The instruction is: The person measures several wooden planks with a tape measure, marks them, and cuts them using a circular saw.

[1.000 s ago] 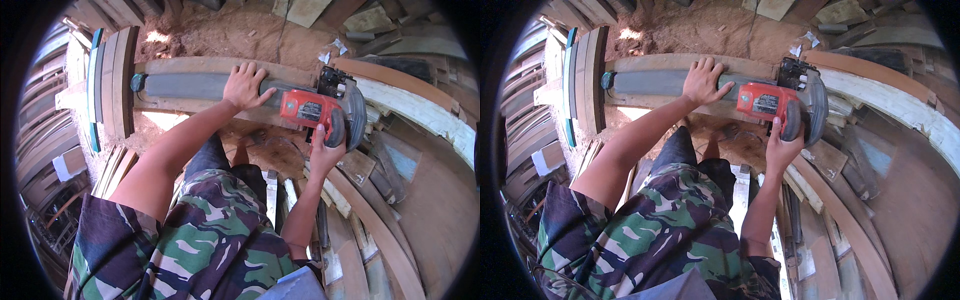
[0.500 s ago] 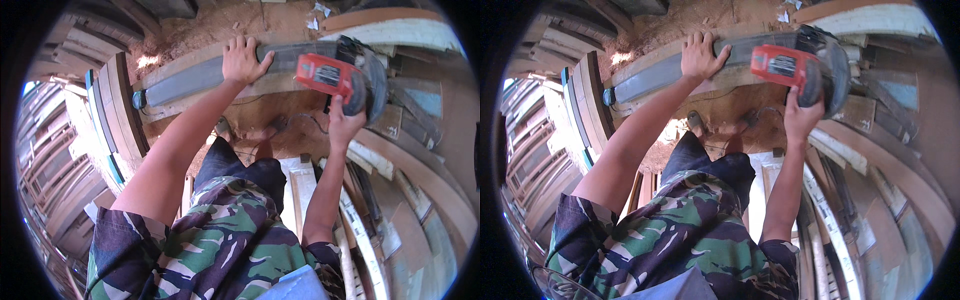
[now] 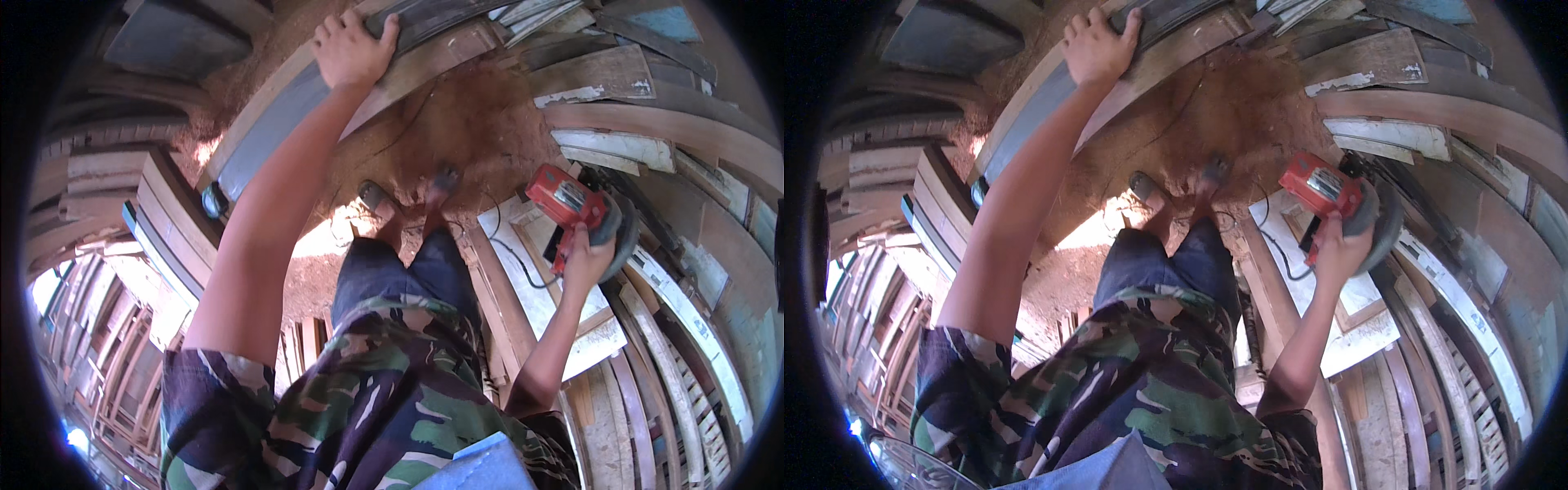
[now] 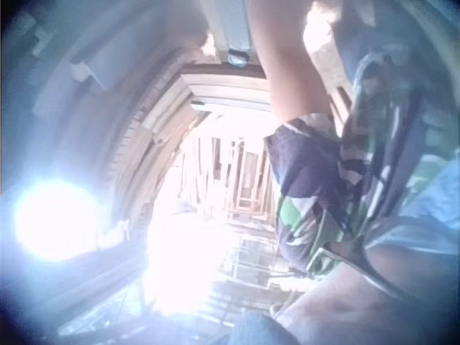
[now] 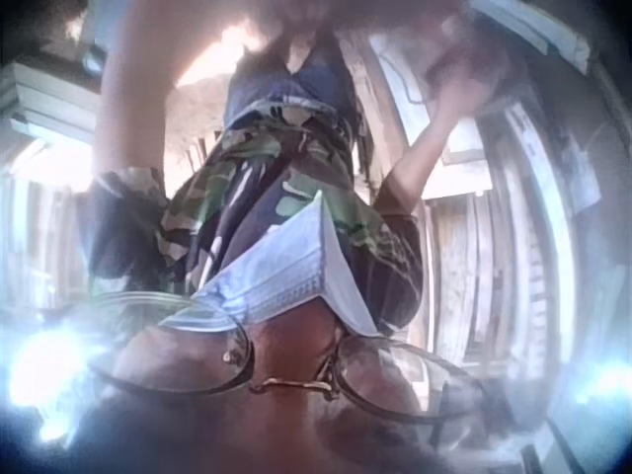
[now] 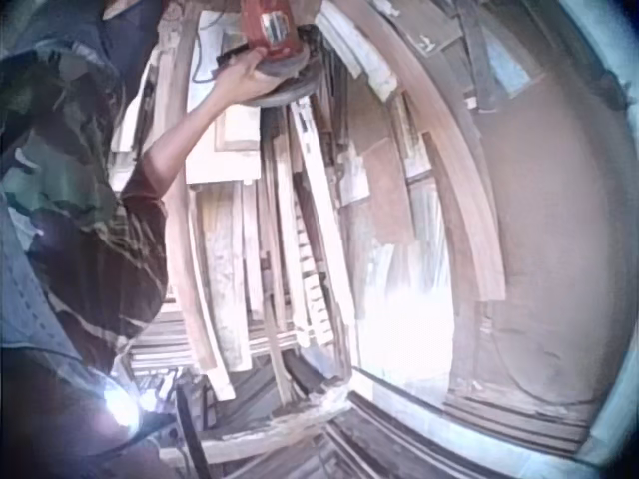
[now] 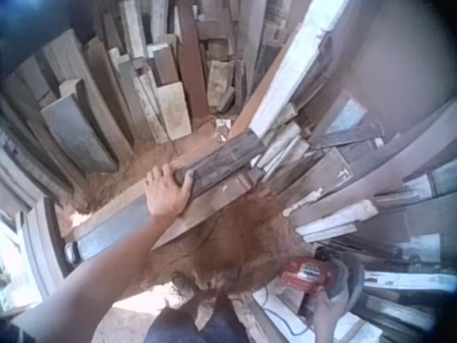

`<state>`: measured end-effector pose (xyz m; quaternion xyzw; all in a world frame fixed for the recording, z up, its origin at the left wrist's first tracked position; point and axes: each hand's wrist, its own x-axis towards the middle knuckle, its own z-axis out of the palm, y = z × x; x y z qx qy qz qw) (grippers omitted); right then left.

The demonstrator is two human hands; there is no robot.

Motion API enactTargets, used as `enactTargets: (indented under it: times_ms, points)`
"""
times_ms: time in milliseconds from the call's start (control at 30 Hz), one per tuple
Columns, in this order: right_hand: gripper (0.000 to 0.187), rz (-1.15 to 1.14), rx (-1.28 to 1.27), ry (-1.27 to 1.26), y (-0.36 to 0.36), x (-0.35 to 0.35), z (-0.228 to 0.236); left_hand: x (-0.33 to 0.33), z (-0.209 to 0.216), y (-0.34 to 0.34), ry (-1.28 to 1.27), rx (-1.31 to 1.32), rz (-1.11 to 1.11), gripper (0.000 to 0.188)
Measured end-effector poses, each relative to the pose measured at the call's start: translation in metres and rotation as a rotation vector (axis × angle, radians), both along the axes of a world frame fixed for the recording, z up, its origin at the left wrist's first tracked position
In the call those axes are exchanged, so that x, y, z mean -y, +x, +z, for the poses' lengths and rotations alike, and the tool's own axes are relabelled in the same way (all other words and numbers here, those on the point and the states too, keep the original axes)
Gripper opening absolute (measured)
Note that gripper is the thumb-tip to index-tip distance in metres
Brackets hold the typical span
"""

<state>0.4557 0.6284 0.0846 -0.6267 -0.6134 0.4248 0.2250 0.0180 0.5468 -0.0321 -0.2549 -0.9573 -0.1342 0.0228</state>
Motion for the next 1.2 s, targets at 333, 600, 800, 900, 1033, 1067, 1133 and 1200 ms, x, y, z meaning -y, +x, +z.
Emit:
enactTargets:
  times_ms: [333, 600, 800, 900, 1033, 1067, 1133, 1200]
  points:
    - [0.045, 0.318, 0.614, 0.017, -0.010, -0.115, -0.381, 0.012, -0.015, -0.004, -0.095, -0.061, -0.026, 0.075]
    - [0.054, 0.561, 0.867, -0.249, -0.044, -0.147, -0.585, 0.071, -0.013, -0.059, 0.291, 0.255, -0.007, 0.055]
    - [0.041, 0.481, 0.935, -0.116, -0.053, -0.119, -0.666, 0.083, 0.027, -0.051, 0.131, 0.097, -0.047, 0.062]
    - [0.034, 0.573, 0.977, 0.044, -0.044, -0.103, -0.706, 0.085, 0.017, -0.066, -0.043, -0.044, -0.304, 0.063]
    - [0.030, 0.809, 1.018, 0.100, -0.080, -0.079, -0.709, 0.082, 0.033, -0.075, -0.316, -0.308, -0.797, 0.064]
    - [0.028, 0.804, 1.018, 0.188, -0.085, -0.073, -0.700, 0.087, 0.027, -0.077, -0.136, -0.071, -0.599, 0.068]
    - [0.029, 0.858, 0.981, 0.511, -0.077, -0.051, -0.664, 0.092, 0.017, -0.078, 0.444, 0.322, -0.194, 0.077]
    - [0.040, 0.989, 0.782, 0.496, -0.053, -0.015, -0.631, 0.044, -0.001, -0.031, 0.394, 0.344, -0.165, 0.085]
